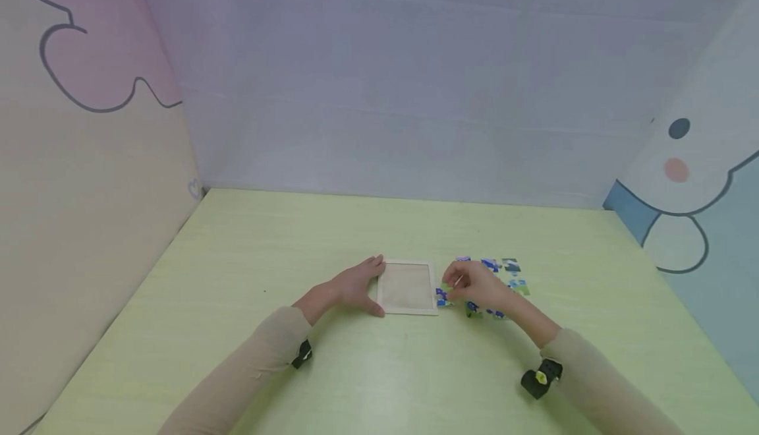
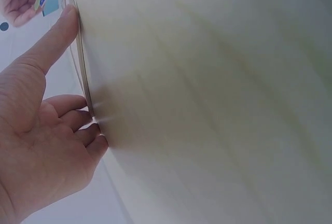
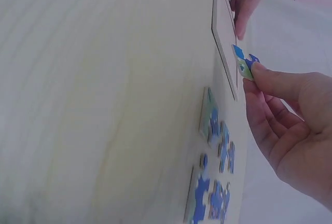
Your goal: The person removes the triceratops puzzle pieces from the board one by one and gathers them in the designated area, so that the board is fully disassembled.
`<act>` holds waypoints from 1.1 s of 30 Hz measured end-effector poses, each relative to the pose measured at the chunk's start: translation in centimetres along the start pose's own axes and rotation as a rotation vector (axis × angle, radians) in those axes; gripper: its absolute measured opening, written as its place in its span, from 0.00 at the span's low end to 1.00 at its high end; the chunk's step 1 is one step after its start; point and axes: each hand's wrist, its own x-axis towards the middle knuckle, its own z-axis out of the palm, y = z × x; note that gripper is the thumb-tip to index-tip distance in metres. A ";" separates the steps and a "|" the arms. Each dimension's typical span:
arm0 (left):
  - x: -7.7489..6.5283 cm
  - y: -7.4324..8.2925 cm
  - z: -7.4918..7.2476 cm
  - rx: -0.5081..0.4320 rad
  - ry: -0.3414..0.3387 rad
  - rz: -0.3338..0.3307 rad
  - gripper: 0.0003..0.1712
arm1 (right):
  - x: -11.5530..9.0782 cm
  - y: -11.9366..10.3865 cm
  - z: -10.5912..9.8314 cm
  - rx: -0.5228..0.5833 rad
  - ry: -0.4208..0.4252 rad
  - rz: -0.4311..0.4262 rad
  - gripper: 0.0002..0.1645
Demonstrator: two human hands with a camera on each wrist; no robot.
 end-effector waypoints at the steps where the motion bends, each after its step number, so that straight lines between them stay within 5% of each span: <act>1: 0.0 0.0 0.0 -0.001 -0.002 -0.002 0.56 | -0.3 0.3 -0.5 0.000 0.001 0.002 0.11; 10: -0.3 0.1 -0.1 -0.002 -0.004 -0.002 0.56 | -4.1 1.9 -5.6 -0.045 0.080 -0.016 0.10; 15: -0.3 0.0 -0.1 -0.002 -0.005 -0.008 0.57 | -6.4 3.8 -7.2 -0.037 0.055 0.106 0.11; 24: -0.2 -0.2 0.0 -0.003 -0.002 -0.009 0.57 | -9.1 6.5 -7.9 -0.001 0.005 0.227 0.14; 33: -0.3 -0.3 0.1 -0.014 -0.001 -0.005 0.57 | -9.4 6.2 -7.3 -0.003 0.044 0.270 0.16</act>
